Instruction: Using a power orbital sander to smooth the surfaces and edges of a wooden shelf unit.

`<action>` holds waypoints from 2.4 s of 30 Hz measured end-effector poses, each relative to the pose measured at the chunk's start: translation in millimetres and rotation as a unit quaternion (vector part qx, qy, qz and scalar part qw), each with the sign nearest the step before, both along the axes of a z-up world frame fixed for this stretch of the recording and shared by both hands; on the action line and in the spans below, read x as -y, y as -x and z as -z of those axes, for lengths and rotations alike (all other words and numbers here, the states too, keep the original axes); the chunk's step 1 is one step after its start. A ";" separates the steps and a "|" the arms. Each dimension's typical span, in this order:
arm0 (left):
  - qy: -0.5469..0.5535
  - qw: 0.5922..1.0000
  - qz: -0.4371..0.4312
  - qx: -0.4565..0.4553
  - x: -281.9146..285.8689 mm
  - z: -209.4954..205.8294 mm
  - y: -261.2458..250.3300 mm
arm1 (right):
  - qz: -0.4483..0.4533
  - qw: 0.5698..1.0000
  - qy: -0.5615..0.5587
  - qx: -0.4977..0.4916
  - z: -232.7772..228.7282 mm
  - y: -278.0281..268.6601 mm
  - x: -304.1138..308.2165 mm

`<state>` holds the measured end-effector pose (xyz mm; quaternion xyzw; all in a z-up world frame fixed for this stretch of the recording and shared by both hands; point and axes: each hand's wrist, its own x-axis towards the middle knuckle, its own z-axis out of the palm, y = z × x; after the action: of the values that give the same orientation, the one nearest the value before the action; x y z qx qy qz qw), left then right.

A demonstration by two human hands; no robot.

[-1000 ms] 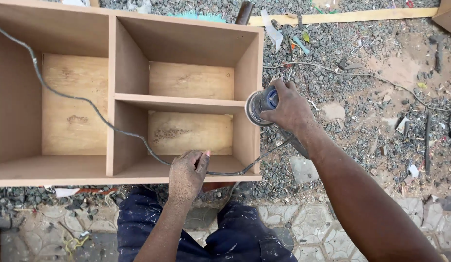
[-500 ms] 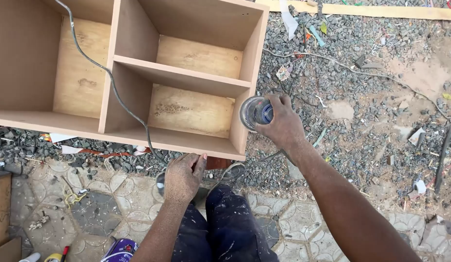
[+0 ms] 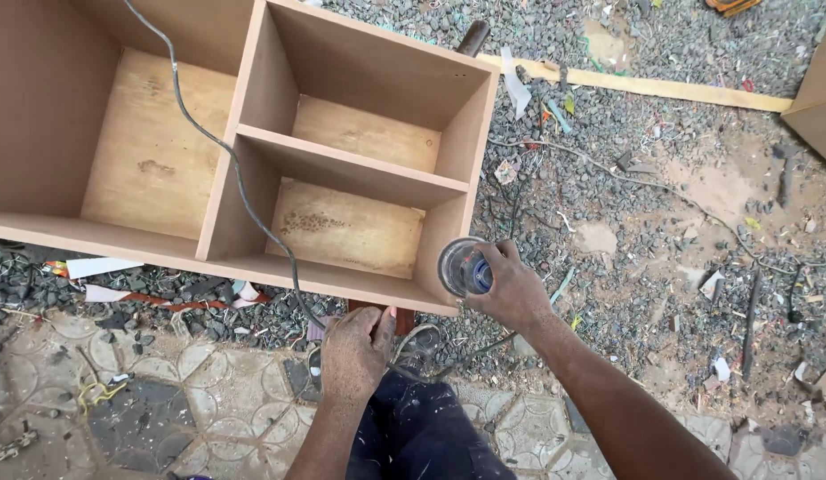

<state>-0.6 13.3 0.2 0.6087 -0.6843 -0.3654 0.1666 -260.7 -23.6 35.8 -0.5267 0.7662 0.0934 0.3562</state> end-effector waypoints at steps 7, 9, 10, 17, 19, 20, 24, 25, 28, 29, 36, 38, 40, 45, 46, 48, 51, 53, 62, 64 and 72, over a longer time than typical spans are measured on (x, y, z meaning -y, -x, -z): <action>0.013 1.000 -0.021 0.014 7.7 13.8 1.9 | 0.073 0.997 0.015 0.001 -9.0 -5.2 22.6; -0.006 0.999 -0.036 0.023 19.5 17.0 13.9 | 0.095 0.995 0.036 0.001 -8.2 4.7 41.5; 0.021 0.999 -0.038 0.018 26.8 19.0 22.8 | 0.111 0.993 0.038 -0.001 -6.9 13.2 53.6; -0.110 0.980 -0.155 0.065 114.3 0.1 118.9 | 0.076 0.995 0.051 0.033 -6.5 75.9 175.8; -0.083 0.978 -0.182 0.056 125.5 16.1 149.3 | 0.056 0.995 0.068 0.037 2.6 98.0 213.1; -0.049 0.979 -0.191 0.045 131.6 23.7 160.9 | 0.053 0.994 0.093 0.037 6.6 106.3 229.7; -0.031 0.974 -0.218 0.043 147.5 22.7 213.8 | 0.018 0.990 0.128 0.050 15.6 140.0 288.4; -0.031 0.974 -0.222 0.035 146.9 23.9 224.6 | 0.003 0.992 0.120 0.047 15.4 147.8 297.0; -0.040 0.971 -0.233 0.027 143.7 22.8 245.9 | -0.031 0.994 0.097 0.043 18.6 161.4 303.5; -0.051 0.970 -0.235 0.025 141.5 20.7 251.5 | -0.045 0.995 0.081 0.040 19.5 164.7 301.5; -0.059 0.968 -0.239 0.053 140.4 23.1 237.4 | -0.054 0.996 0.051 0.056 22.6 159.5 307.8; -0.036 0.967 -0.244 0.064 143.5 25.4 230.4 | -0.077 0.994 0.064 0.042 20.1 149.7 321.1; -0.008 0.961 -0.269 0.064 146.5 24.5 228.8 | -0.088 0.992 0.070 0.055 15.3 133.7 333.7; 0.045 0.948 -0.313 0.046 156.0 14.2 233.7 | -0.122 0.985 0.094 0.073 27.0 97.0 373.5; 0.051 0.946 -0.317 0.042 156.4 12.6 237.5 | -0.134 0.983 0.107 0.070 30.5 89.9 380.4; 0.058 0.943 -0.326 0.038 155.4 11.6 245.2 | -0.152 0.979 0.121 0.069 34.1 82.2 391.2; 0.089 0.934 -0.345 0.019 146.2 12.0 254.6 | -0.172 0.976 0.113 0.076 30.8 86.0 389.2; 0.094 0.937 -0.334 0.033 143.3 15.0 257.5 | -0.164 0.979 0.097 0.074 22.2 97.8 378.5; 0.099 0.927 -0.325 0.158 120.5 14.7 252.9 | -0.091 0.993 0.058 0.041 12.8 137.4 324.5; 0.082 0.937 -0.290 0.177 110.0 22.5 241.1 | -0.078 0.993 0.072 0.048 16.0 131.1 331.1; 0.046 0.966 -0.156 0.200 46.0 22.3 201.9 | -0.059 0.985 0.148 0.070 59.8 159.2 319.5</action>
<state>-202.5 -32.8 -22.1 0.7601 -0.6167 -0.1734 0.1090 -419.9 -343.1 -24.0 -0.6232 0.7122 -0.0369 0.3210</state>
